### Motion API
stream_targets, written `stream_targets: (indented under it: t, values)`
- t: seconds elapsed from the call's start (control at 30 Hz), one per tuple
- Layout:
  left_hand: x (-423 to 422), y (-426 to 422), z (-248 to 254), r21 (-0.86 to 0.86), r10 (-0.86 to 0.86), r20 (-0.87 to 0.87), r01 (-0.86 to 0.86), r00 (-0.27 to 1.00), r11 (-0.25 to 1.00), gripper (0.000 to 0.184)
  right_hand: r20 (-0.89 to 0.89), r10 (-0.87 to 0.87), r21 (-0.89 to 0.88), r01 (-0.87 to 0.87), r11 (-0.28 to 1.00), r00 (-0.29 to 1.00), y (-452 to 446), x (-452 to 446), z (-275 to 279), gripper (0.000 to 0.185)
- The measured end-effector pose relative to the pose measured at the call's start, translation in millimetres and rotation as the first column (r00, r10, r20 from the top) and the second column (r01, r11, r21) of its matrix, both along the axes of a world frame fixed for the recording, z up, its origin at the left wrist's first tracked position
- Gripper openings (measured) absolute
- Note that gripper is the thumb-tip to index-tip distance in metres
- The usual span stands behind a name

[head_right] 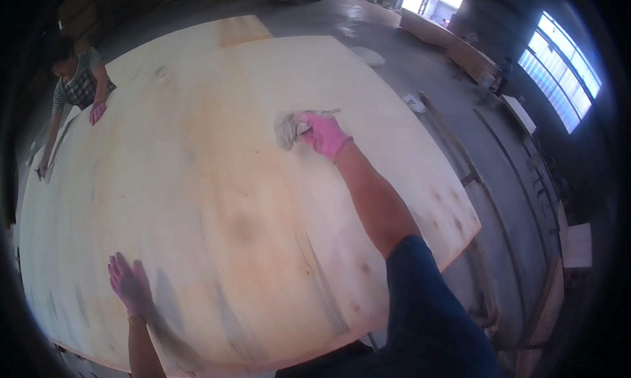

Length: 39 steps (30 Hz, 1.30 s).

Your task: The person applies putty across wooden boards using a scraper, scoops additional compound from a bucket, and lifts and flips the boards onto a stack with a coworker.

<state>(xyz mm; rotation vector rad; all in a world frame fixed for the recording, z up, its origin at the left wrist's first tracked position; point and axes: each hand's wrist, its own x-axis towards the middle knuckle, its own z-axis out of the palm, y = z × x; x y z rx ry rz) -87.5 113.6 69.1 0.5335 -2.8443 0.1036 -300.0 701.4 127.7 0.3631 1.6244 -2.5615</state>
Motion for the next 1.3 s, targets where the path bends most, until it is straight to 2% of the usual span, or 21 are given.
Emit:
stream_targets:
  t: [0.07,0.1,0.13,0.17,0.27,0.33,0.4,0.5,0.6,0.67,0.7,0.77,0.8,0.87,0.9,0.93,1.0,1.1,1.2,1.23,1.3]
  values:
    - [-9.6,9.7,5.8,0.051,0.001,0.005,-0.002,1.000,0.999,0.062,0.126,-0.073,-0.109,0.087,0.990,0.989,0.5,-59.0,-25.1,0.026]
    - [-15.2,16.5,15.2,0.039,0.009,0.014,-0.010,1.000,0.999,0.063,0.076,-0.033,0.167,0.019,0.986,0.997,2.7,-79.1,-21.5,0.028]
    - [-13.9,20.2,16.3,0.025,0.017,0.022,-0.018,1.000,1.000,0.063,0.034,0.022,0.430,-0.035,0.902,0.999,4.4,-88.0,-26.7,0.031]
    - [-14.9,20.9,17.4,0.010,0.021,0.031,-0.021,0.999,1.000,0.063,0.005,0.085,0.660,-0.067,0.748,0.996,4.8,-99.1,-32.8,0.033]
    - [-9.7,21.1,6.1,-0.007,-0.008,0.009,0.008,1.000,1.000,0.062,0.088,0.405,0.959,-0.187,0.212,0.910,-17.4,-128.4,-7.3,0.042]
    - [-8.8,18.3,-3.7,0.024,0.013,0.005,-0.013,1.000,1.000,0.063,-0.016,0.396,0.991,0.067,-0.115,0.918,-56.3,-85.1,10.4,0.029]
    - [-12.4,14.6,-7.1,0.033,0.008,-0.009,-0.008,1.000,0.999,0.063,0.066,0.592,0.955,0.121,-0.270,0.804,-48.7,-82.6,-28.9,0.032]
    - [-9.3,1.1,-16.2,0.006,-0.014,-0.005,0.014,1.000,1.000,0.063,0.054,0.598,0.985,0.056,-0.163,0.800,-58.1,19.0,7.1,0.033]
    - [-15.1,2.3,-18.4,0.003,-0.043,-0.055,0.043,0.998,0.999,0.062,-0.016,0.598,0.962,0.176,-0.210,0.801,-48.4,100.4,-10.5,0.033]
    - [-10.3,-7.2,-20.9,-0.013,-0.082,-0.102,0.081,0.991,0.997,0.060,0.056,0.530,0.977,0.064,-0.205,0.846,-50.5,161.1,-8.6,0.031]
    - [-2.7,-23.6,-21.2,-0.017,-0.197,-0.116,0.196,0.974,0.980,0.058,0.090,0.496,0.979,0.014,-0.202,0.863,-52.3,190.2,-4.0,0.031]
    - [10.1,-69.9,-21.5,-0.021,-0.405,-0.144,0.407,0.903,0.913,0.056,0.040,0.522,0.979,0.070,-0.189,0.852,-55.5,251.6,1.2,0.027]
    - [25.9,-99.5,-20.2,0.192,-0.346,-0.220,0.388,0.912,0.901,0.051,0.013,0.533,0.980,0.097,-0.176,0.846,-55.3,273.3,1.2,0.026]
    - [62.1,-177.9,-33.0,-0.009,-0.176,-0.093,0.176,0.980,0.984,0.051,0.174,0.404,0.972,-0.090,-0.219,0.898,-46.2,285.6,3.7,0.028]
    - [85.3,-192.3,-23.4,0.054,-0.065,-0.055,0.068,0.996,0.996,0.056,0.254,0.341,0.956,-0.181,-0.232,0.905,-42.7,281.6,5.6,0.029]
    - [97.5,-191.0,-15.9,-0.050,0.085,0.023,-0.084,0.996,0.995,0.059,0.181,0.327,0.972,-0.119,-0.200,0.928,-44.4,263.4,7.3,0.029]
    - [100.0,-213.7,-30.6,-0.092,0.032,0.015,-0.031,0.999,0.995,0.059,0.032,0.292,0.990,0.010,-0.143,0.956,-53.8,221.7,3.8,0.029]
    - [99.8,-212.6,-25.0,-0.070,0.069,0.097,-0.063,0.993,0.996,0.059,0.053,0.366,0.992,-0.007,-0.127,0.929,-71.5,238.5,12.5,0.031]
    - [108.0,-238.0,-51.7,0.130,0.025,-0.086,-0.014,0.996,0.991,0.059,0.112,0.445,0.981,-0.029,-0.190,0.888,-69.2,301.8,13.5,0.025]
    - [110.7,-226.9,-41.1,-0.041,0.007,0.002,-0.007,1.000,0.999,0.059,0.178,0.393,0.984,-0.165,-0.065,0.902,-71.5,321.7,19.9,0.023]
    - [113.0,-239.2,-48.2,-0.026,0.001,-0.025,-0.002,1.000,1.000,0.059,0.299,0.306,0.904,-0.371,0.213,0.904,-80.7,371.5,31.2,0.018]
